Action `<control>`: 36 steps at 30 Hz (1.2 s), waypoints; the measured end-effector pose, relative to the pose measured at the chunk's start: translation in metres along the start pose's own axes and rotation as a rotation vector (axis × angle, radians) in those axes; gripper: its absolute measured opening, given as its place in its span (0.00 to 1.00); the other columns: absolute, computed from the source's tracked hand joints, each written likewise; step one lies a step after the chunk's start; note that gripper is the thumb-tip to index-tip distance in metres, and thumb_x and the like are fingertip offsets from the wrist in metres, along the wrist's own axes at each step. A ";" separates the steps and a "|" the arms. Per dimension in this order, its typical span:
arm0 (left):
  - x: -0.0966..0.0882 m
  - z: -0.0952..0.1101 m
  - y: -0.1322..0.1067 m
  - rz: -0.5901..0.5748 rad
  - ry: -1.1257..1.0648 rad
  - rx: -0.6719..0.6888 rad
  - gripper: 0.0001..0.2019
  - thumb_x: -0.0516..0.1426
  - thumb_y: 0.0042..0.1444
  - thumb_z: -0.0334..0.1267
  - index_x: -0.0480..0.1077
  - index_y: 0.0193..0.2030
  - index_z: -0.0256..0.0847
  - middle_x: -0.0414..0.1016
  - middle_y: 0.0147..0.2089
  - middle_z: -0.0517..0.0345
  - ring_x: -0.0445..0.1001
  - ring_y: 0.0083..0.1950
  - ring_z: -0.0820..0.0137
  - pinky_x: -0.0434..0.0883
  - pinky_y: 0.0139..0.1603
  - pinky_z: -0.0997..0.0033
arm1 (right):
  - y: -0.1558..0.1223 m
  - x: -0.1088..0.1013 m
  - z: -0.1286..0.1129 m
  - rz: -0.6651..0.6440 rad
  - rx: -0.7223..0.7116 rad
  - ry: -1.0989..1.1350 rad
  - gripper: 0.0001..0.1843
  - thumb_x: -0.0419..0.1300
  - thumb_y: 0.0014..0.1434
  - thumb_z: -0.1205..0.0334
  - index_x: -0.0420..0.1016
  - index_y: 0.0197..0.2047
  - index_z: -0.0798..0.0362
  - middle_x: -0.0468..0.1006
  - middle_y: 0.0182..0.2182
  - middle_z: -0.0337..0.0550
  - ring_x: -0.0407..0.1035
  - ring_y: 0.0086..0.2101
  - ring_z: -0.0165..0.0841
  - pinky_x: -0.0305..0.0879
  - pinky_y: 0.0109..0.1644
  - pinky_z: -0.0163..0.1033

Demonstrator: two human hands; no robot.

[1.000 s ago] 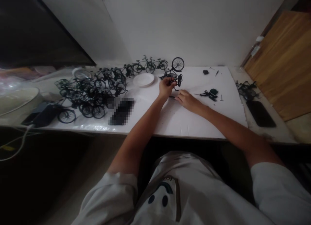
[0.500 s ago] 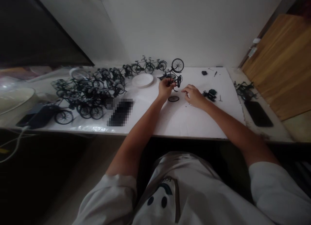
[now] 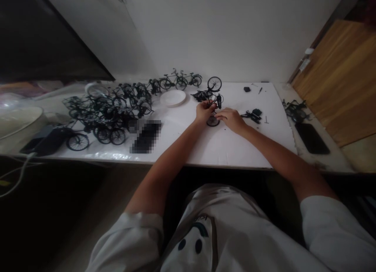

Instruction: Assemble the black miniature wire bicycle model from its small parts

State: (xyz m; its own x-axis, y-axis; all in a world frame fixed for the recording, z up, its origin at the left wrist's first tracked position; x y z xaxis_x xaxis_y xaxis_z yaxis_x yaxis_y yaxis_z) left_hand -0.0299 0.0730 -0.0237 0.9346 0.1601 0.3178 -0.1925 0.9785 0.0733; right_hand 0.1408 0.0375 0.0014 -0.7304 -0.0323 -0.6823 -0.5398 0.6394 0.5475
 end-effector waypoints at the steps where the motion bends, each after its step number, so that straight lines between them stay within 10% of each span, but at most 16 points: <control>1: 0.003 -0.001 -0.002 -0.010 -0.005 -0.015 0.12 0.71 0.57 0.26 0.75 0.44 0.38 0.85 0.37 0.54 0.84 0.37 0.70 0.78 0.42 0.71 | 0.000 0.002 0.000 -0.005 -0.008 0.003 0.12 0.67 0.68 0.72 0.92 0.46 0.49 0.91 0.45 0.49 0.82 0.47 0.45 0.77 0.59 0.50; 36: 0.002 0.025 -0.011 -0.024 -0.006 -0.038 0.11 0.70 0.60 0.28 0.75 0.46 0.39 0.86 0.42 0.54 0.85 0.41 0.71 0.78 0.46 0.71 | 0.001 0.005 -0.001 0.016 0.495 0.260 0.06 0.75 0.54 0.69 0.90 0.37 0.53 0.91 0.36 0.46 0.84 0.38 0.38 0.80 0.50 0.42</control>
State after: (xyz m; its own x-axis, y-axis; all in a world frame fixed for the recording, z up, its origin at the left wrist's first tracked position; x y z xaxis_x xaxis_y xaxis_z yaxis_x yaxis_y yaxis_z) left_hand -0.0336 0.0591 0.0001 0.9371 0.1354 0.3217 -0.1581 0.9864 0.0452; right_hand 0.1362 0.0372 -0.0016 -0.8497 -0.1680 -0.4997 -0.3126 0.9238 0.2210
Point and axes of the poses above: each hand's wrist, its own y-axis towards the middle knuckle, its own x-axis out of the palm, z = x × y, the point moved 3 cm from there along y, towards the middle knuckle
